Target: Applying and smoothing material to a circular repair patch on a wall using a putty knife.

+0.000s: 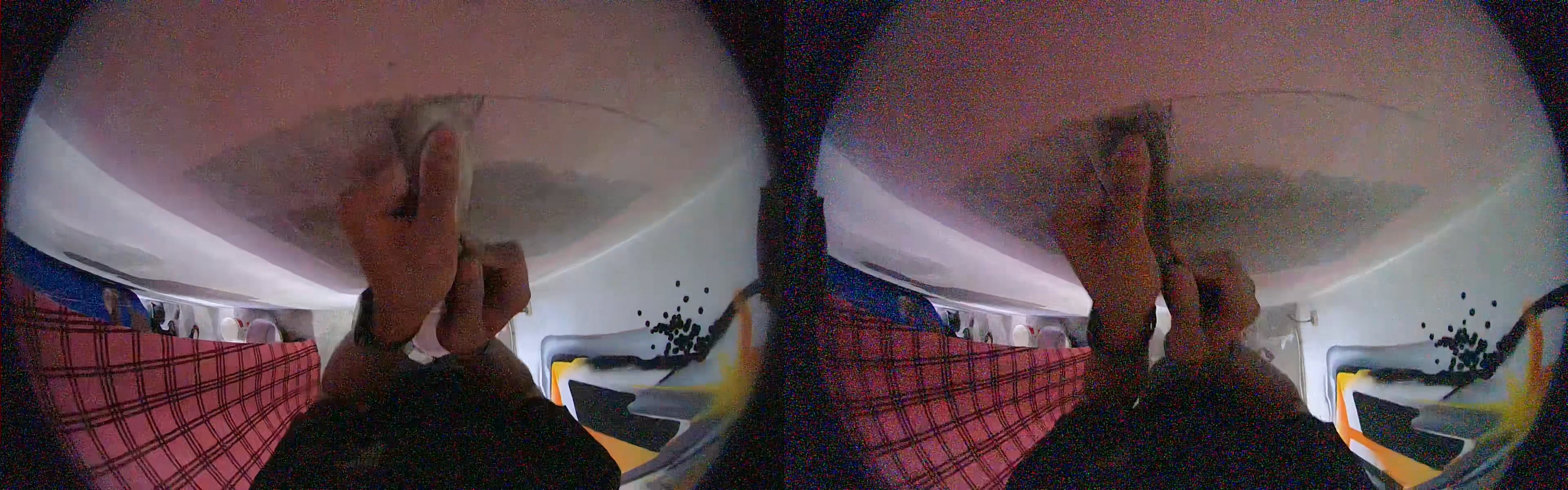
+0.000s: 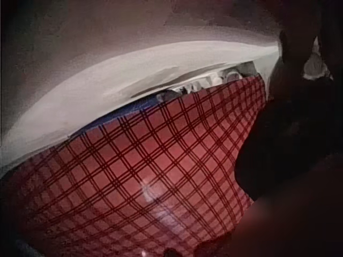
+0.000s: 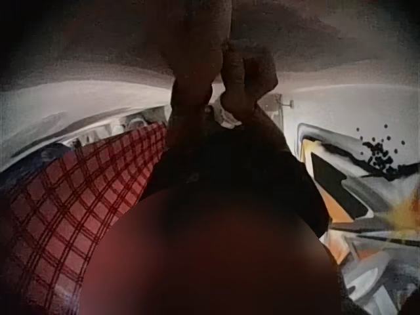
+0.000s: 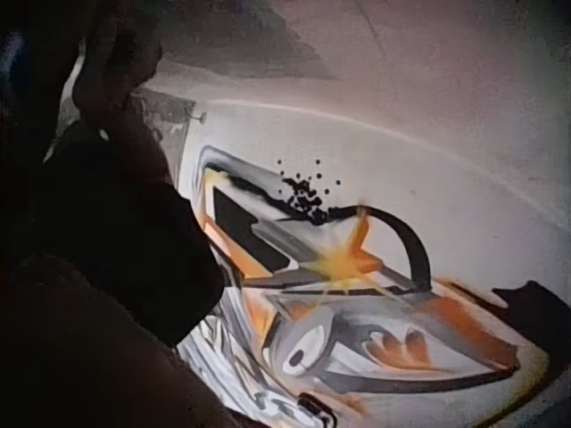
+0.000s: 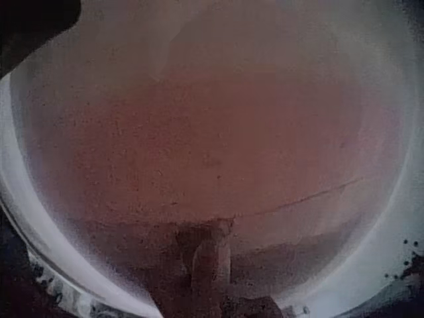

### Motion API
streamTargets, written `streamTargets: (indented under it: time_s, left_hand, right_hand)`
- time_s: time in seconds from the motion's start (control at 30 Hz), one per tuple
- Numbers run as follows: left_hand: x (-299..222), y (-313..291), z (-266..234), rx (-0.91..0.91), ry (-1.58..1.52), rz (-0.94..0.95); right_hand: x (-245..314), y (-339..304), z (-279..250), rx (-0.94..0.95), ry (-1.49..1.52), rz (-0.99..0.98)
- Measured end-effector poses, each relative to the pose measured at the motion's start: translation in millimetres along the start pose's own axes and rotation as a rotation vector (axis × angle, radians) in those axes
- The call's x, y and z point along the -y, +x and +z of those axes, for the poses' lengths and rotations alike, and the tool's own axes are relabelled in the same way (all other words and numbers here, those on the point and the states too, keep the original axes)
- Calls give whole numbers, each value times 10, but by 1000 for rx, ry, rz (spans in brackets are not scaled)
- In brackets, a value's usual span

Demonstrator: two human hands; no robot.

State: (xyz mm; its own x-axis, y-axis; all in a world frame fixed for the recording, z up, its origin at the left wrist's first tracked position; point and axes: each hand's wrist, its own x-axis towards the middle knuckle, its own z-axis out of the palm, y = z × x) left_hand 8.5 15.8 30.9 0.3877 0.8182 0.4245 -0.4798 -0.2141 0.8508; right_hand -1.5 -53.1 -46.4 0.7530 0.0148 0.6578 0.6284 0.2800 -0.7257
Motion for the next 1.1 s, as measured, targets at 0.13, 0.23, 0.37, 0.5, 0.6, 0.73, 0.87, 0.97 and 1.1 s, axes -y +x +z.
streamTargets:
  time_s: [0.13, 0.23, 0.37, 0.5, 0.6, 0.73, 0.87, 0.97, 1.1]
  left_hand:
    - [105, 41, -68, 88, 31, 91]
    - [122, 9, -134, 83, 44, 176]
    - [36, 7, -132, 76, 120, 50]
    - [48, 118, -220, 108, 165, 189]
    - [-43, 150, -338, 175, 105, -78]
    - [178, 139, -365, -5, 155, 240]
    - [153, 81, -494, 92, 143, 37]
    - [209, 62, -547, 101, 216, 44]
    - [125, 94, -424, 60, 68, 105]
  right_hand:
    - [-1, 3, 55, -68, -57, 10]
    - [18, -45, 56, -51, 3, -18]
    - [47, -90, 86, -45, 48, 33]
    - [-21, -101, 183, -110, 45, -2]
    - [117, -71, 319, -72, 32, 6]
    - [-106, -339, 299, -32, 101, 152]
    - [-154, -258, 288, 50, -124, -123]
    - [-128, -240, 311, 68, -120, -136]
    - [-120, -295, 352, 28, -18, -9]
